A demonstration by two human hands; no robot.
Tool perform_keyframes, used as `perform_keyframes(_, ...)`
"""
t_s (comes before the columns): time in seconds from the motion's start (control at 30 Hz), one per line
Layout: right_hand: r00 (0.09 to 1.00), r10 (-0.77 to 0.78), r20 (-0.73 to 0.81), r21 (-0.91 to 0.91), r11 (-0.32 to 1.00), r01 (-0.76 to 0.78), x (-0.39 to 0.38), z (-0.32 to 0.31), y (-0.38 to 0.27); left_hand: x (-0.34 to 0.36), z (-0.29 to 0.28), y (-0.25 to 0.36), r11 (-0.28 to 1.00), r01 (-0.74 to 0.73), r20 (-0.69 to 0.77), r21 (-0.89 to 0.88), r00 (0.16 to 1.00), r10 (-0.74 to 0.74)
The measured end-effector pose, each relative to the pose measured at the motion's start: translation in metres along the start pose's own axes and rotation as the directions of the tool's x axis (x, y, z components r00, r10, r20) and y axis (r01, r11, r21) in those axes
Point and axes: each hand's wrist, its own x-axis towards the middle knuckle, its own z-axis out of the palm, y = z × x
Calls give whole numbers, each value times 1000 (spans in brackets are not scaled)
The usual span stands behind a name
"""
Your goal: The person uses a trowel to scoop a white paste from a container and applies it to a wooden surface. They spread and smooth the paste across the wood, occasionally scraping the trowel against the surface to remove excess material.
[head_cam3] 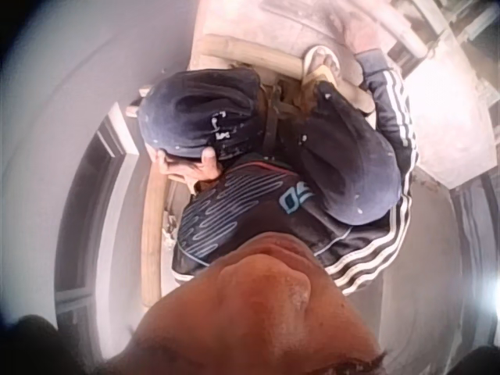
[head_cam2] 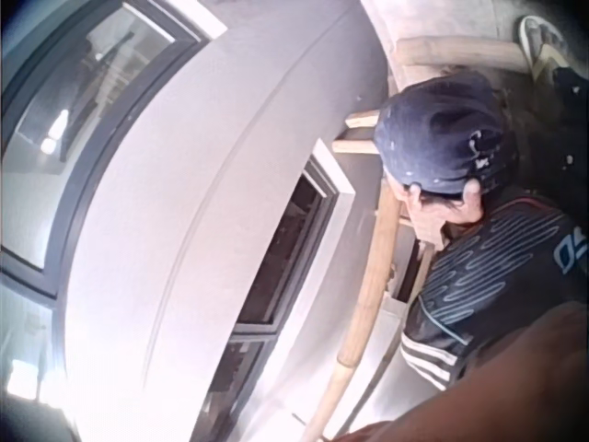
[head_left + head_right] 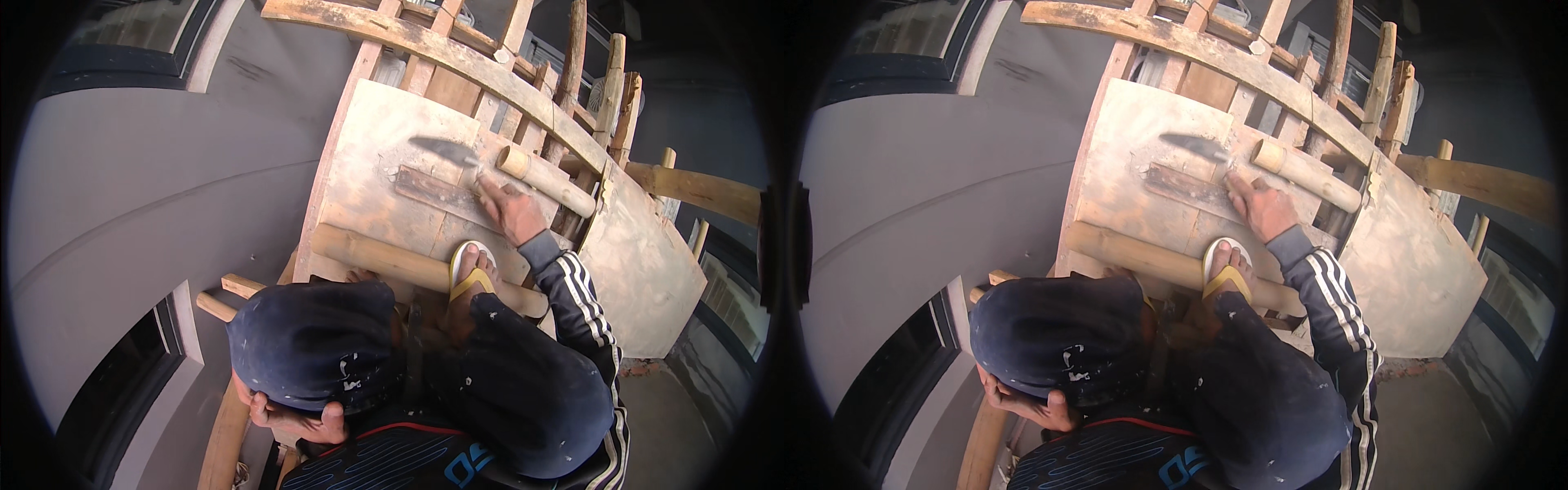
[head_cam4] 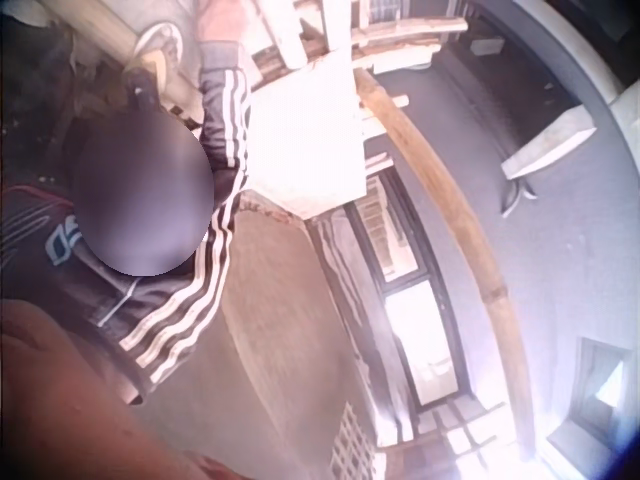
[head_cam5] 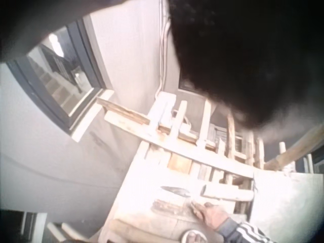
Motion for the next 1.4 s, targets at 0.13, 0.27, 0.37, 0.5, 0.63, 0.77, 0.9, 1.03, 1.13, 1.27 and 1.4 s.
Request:
perform_keyframes(0.13,983,104,-152,-45,993,-112,4,-7,8,-2,-1,6,999,18,-10,35,1000,-18)
perform_keyframes(0.27,998,-52,-22,40,998,52,-12,-10,4,-2,-3,4,996,-11,-19,83,1000,13)
perform_keyframes(0.37,999,-54,-7,-16,998,54,-25,6,12,-2,-1,2,998,-3,-21,60,1000,5)
perform_keyframes(0.5,980,151,-128,-114,980,-166,-15,10,4,-1,1,4,999,6,-24,49,1000,-5)
perform_keyframes(0.63,957,171,-237,54,985,-162,-16,12,-14,0,1,3,999,17,-24,47,1000,-16)
perform_keyframes(0.77,993,68,-96,38,997,-65,-29,27,-10,4,0,5,998,9,-26,61,1000,-7)
perform_keyframes(0.9,948,290,-135,-9,956,-293,-10,18,-13,3,3,2,998,16,-21,54,1000,-15)
perform_keyframes(1.03,940,237,-247,241,954,-177,-21,11,-20,7,6,3,998,8,-4,56,1000,-8)
perform_keyframes(1.13,939,303,-161,429,879,-211,-67,7,-24,6,10,0,999,10,11,43,1000,-10)
perform_keyframes(1.27,789,612,49,787,463,-408,-151,17,-31,8,9,1,998,-6,15,62,1000,5)
perform_keyframes(1.4,480,772,417,890,-239,-389,-189,0,-29,6,11,3,998,-19,18,54,1000,18)
